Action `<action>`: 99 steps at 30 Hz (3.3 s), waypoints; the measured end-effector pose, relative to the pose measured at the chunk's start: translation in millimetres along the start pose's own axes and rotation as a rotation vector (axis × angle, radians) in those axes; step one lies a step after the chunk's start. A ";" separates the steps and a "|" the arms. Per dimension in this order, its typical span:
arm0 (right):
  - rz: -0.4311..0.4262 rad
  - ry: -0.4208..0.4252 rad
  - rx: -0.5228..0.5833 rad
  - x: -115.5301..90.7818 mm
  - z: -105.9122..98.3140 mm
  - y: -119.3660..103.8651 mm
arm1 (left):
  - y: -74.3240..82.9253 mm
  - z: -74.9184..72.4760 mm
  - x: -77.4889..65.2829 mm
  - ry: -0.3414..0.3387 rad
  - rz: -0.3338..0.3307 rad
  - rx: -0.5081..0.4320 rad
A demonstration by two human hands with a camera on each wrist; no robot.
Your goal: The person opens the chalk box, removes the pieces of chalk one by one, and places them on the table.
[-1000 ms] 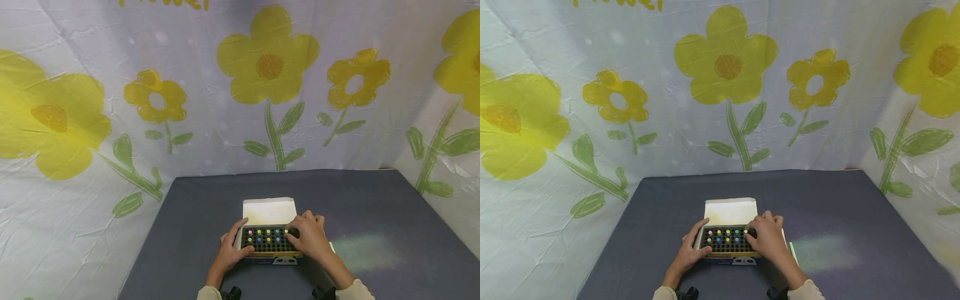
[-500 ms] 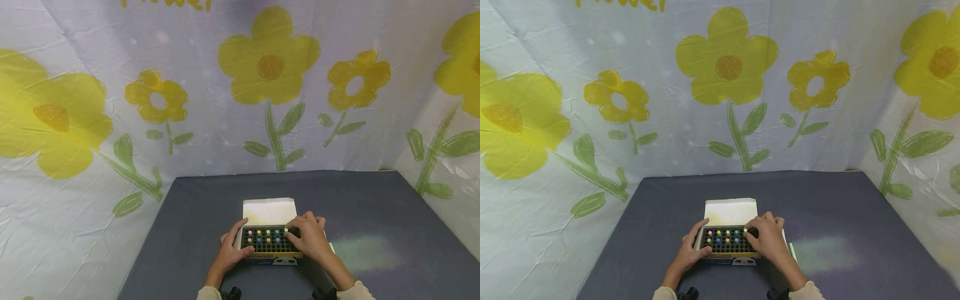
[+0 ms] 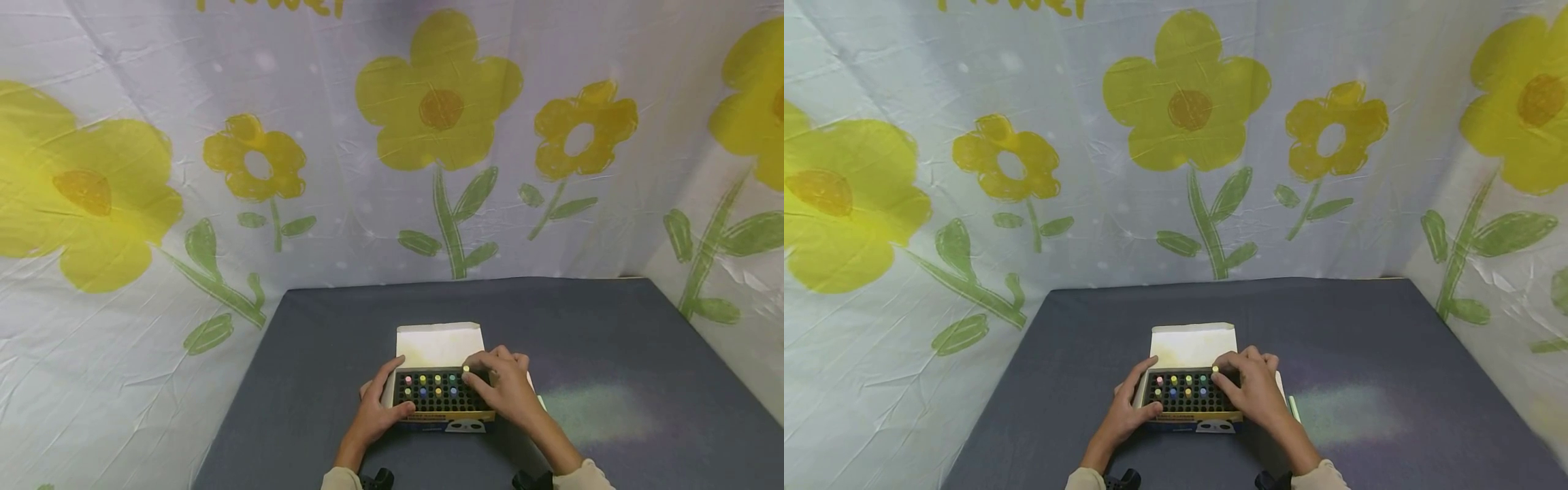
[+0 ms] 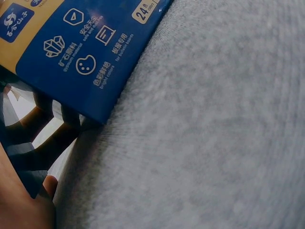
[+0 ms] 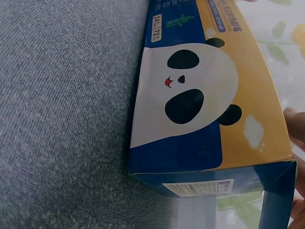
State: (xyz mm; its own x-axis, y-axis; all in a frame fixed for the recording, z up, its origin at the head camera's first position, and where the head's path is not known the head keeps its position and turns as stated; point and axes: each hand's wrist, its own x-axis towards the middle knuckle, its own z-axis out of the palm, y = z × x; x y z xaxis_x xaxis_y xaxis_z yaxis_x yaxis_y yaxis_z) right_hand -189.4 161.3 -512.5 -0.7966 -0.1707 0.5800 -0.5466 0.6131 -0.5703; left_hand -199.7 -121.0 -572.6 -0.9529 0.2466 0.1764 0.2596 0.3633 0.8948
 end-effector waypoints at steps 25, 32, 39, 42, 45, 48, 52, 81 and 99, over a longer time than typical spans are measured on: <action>-0.108 0.165 0.134 13.5 -17.4 1.8 | -1.3 0.1 0.5 0.000 0.023 -0.002; -0.121 0.173 0.167 15.7 -29.3 4.0 | -1.5 0.2 0.9 -0.008 0.015 -0.004; -0.063 0.143 0.196 14.5 -40.1 9.6 | -4.0 -0.1 2.1 -0.004 0.021 -0.006; -0.059 0.131 0.200 12.8 -44.6 13.2 | -4.2 -0.1 2.1 -0.001 0.017 -0.013; -0.060 0.124 0.192 10.6 -50.1 17.4 | -3.7 0.0 1.9 -0.001 0.020 -0.013; -0.062 0.125 0.195 8.2 -56.1 21.5 | -3.5 0.0 1.7 -0.001 0.021 -0.007; -0.056 0.133 0.196 3.7 -63.7 25.5 | -3.3 -0.5 1.5 -0.005 0.010 -0.001; 0.208 0.057 0.091 -46.0 -110.3 55.6 | -4.8 -0.3 3.5 0.005 -0.014 0.003; 0.377 -0.224 0.185 -76.1 -122.6 81.4 | -2.9 0.5 1.8 0.003 -0.007 0.002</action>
State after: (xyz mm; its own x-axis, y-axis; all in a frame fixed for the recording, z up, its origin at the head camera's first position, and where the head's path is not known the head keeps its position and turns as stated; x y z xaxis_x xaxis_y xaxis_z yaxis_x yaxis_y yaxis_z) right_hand -141.7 318.8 -531.8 -0.9731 -0.1372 0.1849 -0.2297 0.5201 -0.8227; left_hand -202.1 -121.2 -575.1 -0.9552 0.2416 0.1710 0.2530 0.3665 0.8954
